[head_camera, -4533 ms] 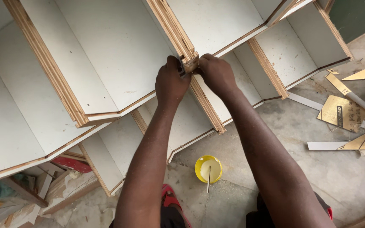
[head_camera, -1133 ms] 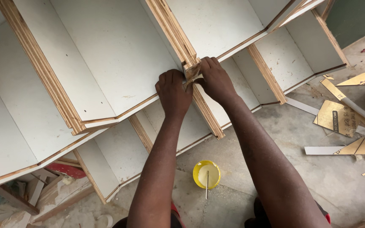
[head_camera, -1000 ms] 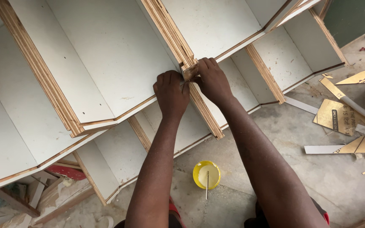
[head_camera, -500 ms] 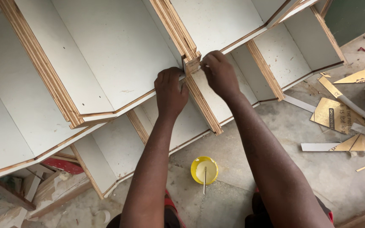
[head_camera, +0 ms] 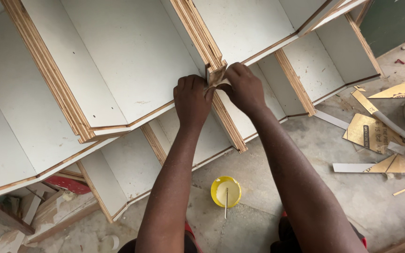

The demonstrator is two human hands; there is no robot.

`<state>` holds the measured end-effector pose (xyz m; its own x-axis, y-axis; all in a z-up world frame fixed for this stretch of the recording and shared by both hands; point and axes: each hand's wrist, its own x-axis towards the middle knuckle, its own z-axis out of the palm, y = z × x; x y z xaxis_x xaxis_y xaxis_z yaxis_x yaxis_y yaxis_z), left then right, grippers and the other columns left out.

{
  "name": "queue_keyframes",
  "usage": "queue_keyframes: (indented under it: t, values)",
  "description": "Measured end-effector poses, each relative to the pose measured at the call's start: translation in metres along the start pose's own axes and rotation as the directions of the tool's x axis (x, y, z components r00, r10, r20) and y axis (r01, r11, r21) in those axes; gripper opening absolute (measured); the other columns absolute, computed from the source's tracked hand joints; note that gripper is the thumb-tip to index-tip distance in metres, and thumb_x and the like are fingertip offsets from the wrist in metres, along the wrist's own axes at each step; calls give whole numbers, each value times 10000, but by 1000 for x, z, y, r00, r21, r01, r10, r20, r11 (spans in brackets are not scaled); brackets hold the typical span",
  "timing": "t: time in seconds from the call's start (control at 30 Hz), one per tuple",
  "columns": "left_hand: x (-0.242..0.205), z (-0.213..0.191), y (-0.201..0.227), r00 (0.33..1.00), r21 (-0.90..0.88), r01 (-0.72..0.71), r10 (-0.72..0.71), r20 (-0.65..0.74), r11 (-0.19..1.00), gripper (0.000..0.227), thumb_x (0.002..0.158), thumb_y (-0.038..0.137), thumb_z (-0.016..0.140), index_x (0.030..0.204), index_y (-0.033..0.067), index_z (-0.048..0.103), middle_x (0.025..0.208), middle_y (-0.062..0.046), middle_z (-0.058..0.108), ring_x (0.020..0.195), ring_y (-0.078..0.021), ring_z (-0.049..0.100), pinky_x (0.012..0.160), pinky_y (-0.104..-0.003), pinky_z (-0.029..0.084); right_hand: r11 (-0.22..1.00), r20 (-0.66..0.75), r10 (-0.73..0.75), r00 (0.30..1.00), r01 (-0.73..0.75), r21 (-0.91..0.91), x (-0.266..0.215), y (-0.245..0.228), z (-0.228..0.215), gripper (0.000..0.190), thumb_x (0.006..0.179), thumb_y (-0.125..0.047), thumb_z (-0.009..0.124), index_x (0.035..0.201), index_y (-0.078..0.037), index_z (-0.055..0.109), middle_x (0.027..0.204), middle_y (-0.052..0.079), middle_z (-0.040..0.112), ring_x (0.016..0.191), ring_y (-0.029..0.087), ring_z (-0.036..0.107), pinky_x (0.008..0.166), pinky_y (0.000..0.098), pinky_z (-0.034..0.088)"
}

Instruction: The person applies glue to a small white strip using a brush and then attaches it to the edge of a wooden shelf. They press the strip firmly into place and continue attaching similar strips to other edges of the furniture.

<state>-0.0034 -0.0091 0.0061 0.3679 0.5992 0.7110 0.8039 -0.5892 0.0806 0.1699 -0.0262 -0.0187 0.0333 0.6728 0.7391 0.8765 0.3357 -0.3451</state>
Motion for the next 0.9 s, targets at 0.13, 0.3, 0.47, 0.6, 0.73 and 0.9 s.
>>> queue_keyframes:
  t: [0.13,0.3,0.47,0.6,0.73,0.9]
  values:
    - [3,6,-1,999,17,40,-40,5,999,273,856,273,841,929,104,639,994,-45,633,1027,-258,580,855,-437,459,999,-14,35,999,-35,21,6,-3,8,231,864,-247,843,992,-114,705,1044,19,670,1000,252,686,731,402,572]
    - [1,13,-4,1000,20,17,-16,-26,1000,281,844,250,836,960,93,634,1018,-56,621,1064,-271,571,880,-459,435,997,65,80,995,-82,17,9,0,10,232,847,-237,850,934,-101,683,1015,26,650,989,250,669,722,421,569]
    - [-3,16,-2,998,-11,39,-40,-42,999,286,832,199,840,997,96,629,1061,-51,614,1103,-272,563,926,-469,426,998,44,68,997,-68,-11,4,-3,17,237,854,-172,832,1002,-83,670,1080,50,630,1066,279,641,753,428,573]
    - [-2,10,3,998,-2,55,-55,-36,999,332,791,148,836,1047,96,631,1098,-57,620,1119,-273,566,938,-460,432,998,119,64,991,-61,-28,6,-4,11,284,830,-167,840,1041,-89,666,1121,65,630,1096,281,633,785,429,579]
    - [0,-9,3,1000,-57,16,-16,13,998,375,772,163,846,1058,75,619,1090,-80,621,1096,-291,581,909,-464,457,985,266,103,959,-135,106,13,-6,-14,380,799,-175,847,1111,-78,655,1119,75,658,970,263,688,778,422,573]
    - [0,-28,7,998,-175,-50,41,-53,983,385,831,192,844,1098,47,608,1047,-85,637,999,-278,626,819,-436,490,969,250,95,964,-147,197,21,-9,-38,318,856,-222,856,1043,-66,652,968,90,700,816,255,715,689,408,560]
